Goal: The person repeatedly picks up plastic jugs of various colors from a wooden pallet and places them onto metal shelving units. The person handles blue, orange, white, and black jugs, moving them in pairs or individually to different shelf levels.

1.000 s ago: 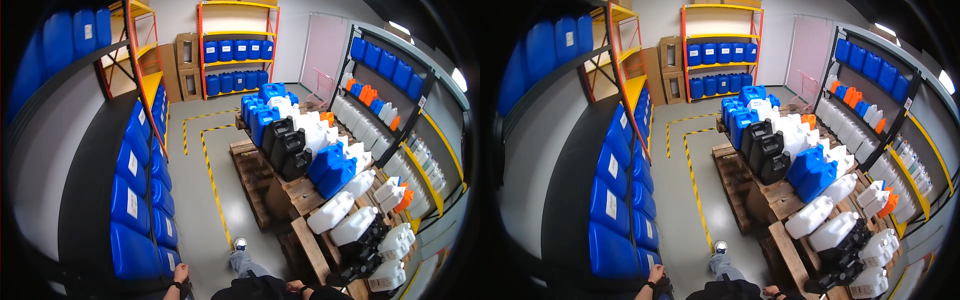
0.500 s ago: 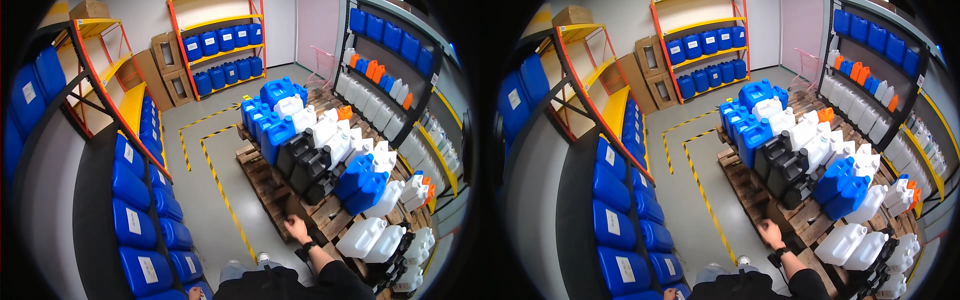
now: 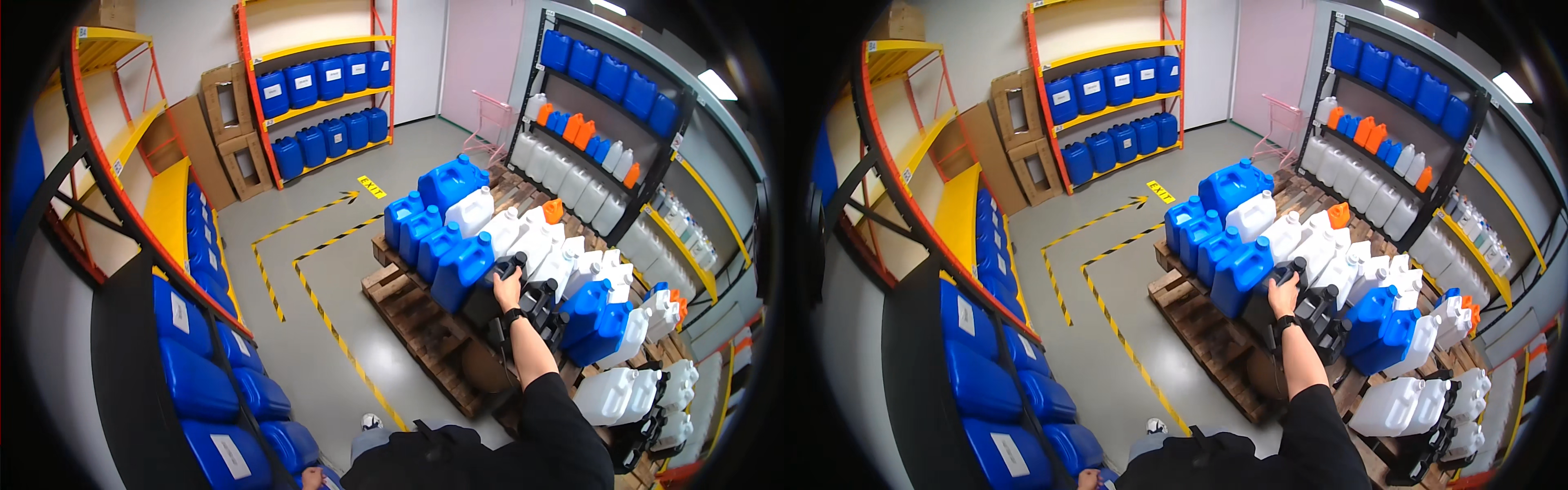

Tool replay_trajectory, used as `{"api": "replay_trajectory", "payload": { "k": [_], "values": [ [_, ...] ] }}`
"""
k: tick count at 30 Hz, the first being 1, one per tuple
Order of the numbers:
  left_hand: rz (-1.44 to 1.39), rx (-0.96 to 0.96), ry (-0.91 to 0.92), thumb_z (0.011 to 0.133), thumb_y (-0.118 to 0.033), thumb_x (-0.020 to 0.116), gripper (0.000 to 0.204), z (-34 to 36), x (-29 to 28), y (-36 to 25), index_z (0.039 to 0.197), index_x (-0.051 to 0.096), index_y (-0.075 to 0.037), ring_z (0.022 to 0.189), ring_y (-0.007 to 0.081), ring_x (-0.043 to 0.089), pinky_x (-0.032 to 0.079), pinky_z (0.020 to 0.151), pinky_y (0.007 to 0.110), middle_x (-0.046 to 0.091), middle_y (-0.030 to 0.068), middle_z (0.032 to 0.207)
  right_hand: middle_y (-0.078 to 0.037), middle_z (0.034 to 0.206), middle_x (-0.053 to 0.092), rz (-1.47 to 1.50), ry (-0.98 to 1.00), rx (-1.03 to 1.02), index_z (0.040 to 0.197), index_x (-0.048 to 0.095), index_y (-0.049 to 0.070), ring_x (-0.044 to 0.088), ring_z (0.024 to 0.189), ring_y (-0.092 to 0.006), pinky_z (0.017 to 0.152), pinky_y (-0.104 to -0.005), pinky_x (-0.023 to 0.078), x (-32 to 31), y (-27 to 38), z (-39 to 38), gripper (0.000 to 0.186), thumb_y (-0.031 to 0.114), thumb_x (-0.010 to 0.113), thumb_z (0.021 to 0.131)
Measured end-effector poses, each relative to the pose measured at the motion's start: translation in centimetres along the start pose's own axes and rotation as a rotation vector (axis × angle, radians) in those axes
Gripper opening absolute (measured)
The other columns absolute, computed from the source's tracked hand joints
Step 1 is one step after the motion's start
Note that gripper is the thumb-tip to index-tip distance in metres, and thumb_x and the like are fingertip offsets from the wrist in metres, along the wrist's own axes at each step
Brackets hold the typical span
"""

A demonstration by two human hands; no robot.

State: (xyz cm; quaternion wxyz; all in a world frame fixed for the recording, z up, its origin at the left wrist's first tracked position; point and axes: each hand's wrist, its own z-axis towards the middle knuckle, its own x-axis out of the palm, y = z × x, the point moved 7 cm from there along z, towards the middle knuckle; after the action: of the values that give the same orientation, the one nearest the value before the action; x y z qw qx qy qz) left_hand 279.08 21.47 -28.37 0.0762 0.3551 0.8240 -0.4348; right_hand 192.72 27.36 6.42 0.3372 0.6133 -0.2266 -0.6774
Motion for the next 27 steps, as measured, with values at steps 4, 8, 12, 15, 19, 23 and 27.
{"api": "replay_trajectory", "payload": {
  "k": [4, 8, 12, 15, 19, 23, 27],
  "values": [
    [0.126, 0.07, -0.018, 0.091, -0.019, 0.061, 0.022, 9.3, -3.6, -11.2, 0.089, 0.067, 0.002, 0.057, 0.0184, 0.066, 0.053, 0.054, 0.033, 0.068, 0.011, 0.069, -0.034, 0.109, 0.064, -0.034, -0.08, 0.034, 0.148, 0.028, 0.004, 0.063, 0.101, -0.047, 0.092, -0.0514, 0.049, 0.4, -0.5, -0.6, 0.078, 0.023, 0.064, 0.081],
    [0.467, 0.378, -0.073, 0.088, -0.027, 0.062, 0.028, 15.0, -3.4, -26.1, 0.087, 0.066, 0.0, 0.069, 0.0301, 0.068, 0.053, 0.066, 0.04, 0.07, 0.0149, 0.075, -0.033, 0.11, 0.064, -0.093, -0.06, -0.015, 0.147, 0.027, 0.006, 0.063, 0.103, -0.0479, 0.092, -0.0512, 0.049, 0.1, 1.6, -2.4, 0.08, 0.022, 0.067, 0.08],
    [0.548, 0.594, 0.11, 0.091, -0.033, 0.059, 0.03, 15.0, 2.7, -45.9, 0.102, 0.067, -0.005, 0.093, 0.0401, 0.065, 0.052, 0.079, 0.048, 0.071, 0.0182, 0.096, -0.031, 0.099, 0.067, -0.155, -0.092, -0.014, 0.145, 0.028, 0.006, 0.065, 0.095, -0.0465, 0.085, -0.0515, 0.052, -0.7, 1.5, -1.7, 0.079, 0.022, 0.069, 0.08],
    [0.57, 0.81, 0.207, 0.093, -0.029, 0.057, 0.026, 13.3, 8.5, -58.7, 0.105, 0.066, -0.009, 0.093, 0.0379, 0.066, 0.052, 0.078, 0.047, 0.071, 0.0155, 0.096, -0.031, 0.096, 0.067, -0.158, -0.002, 0.086, 0.145, 0.025, 0.006, 0.066, 0.093, -0.0468, 0.084, -0.0524, 0.052, 0.0, 1.5, -1.0, 0.079, 0.019, 0.068, 0.08],
    [0.616, 1.139, 0.395, 0.095, -0.024, 0.055, 0.019, 6.9, 17.1, -74.2, 0.106, 0.062, -0.011, 0.094, 0.035, 0.066, 0.052, 0.078, 0.045, 0.07, 0.0112, 0.1, -0.032, 0.096, 0.066, -0.1, 0.005, 0.146, 0.146, 0.023, 0.011, 0.065, 0.093, -0.0492, 0.083, -0.0545, 0.051, 0.1, 1.1, -0.7, 0.077, 0.017, 0.064, 0.082],
    [0.642, 1.318, 0.431, 0.094, -0.026, 0.058, 0.022, 4.6, 25.1, -82.0, 0.108, 0.059, -0.01, 0.091, 0.0348, 0.066, 0.052, 0.075, 0.046, 0.069, 0.0116, 0.094, -0.032, 0.096, 0.066, 0.056, -0.054, 0.167, 0.147, 0.024, 0.017, 0.064, 0.091, -0.0508, 0.08, -0.0562, 0.049, 1.3, 1.3, -0.6, 0.067, 0.017, 0.058, 0.09],
    [0.761, 1.438, 0.348, 0.093, -0.033, 0.061, 0.042, 4.7, 31.3, -84.9, 0.124, 0.049, -0.006, 0.089, 0.0372, 0.066, 0.052, 0.075, 0.048, 0.066, 0.0167, 0.1, -0.029, 0.1, 0.066, 0.241, -0.174, 0.033, 0.142, 0.035, 0.015, 0.063, 0.094, -0.0493, 0.08, -0.0544, 0.049, 0.9, 2.7, -3.1, 0.063, 0.01, 0.059, 0.084]
  ]
}}
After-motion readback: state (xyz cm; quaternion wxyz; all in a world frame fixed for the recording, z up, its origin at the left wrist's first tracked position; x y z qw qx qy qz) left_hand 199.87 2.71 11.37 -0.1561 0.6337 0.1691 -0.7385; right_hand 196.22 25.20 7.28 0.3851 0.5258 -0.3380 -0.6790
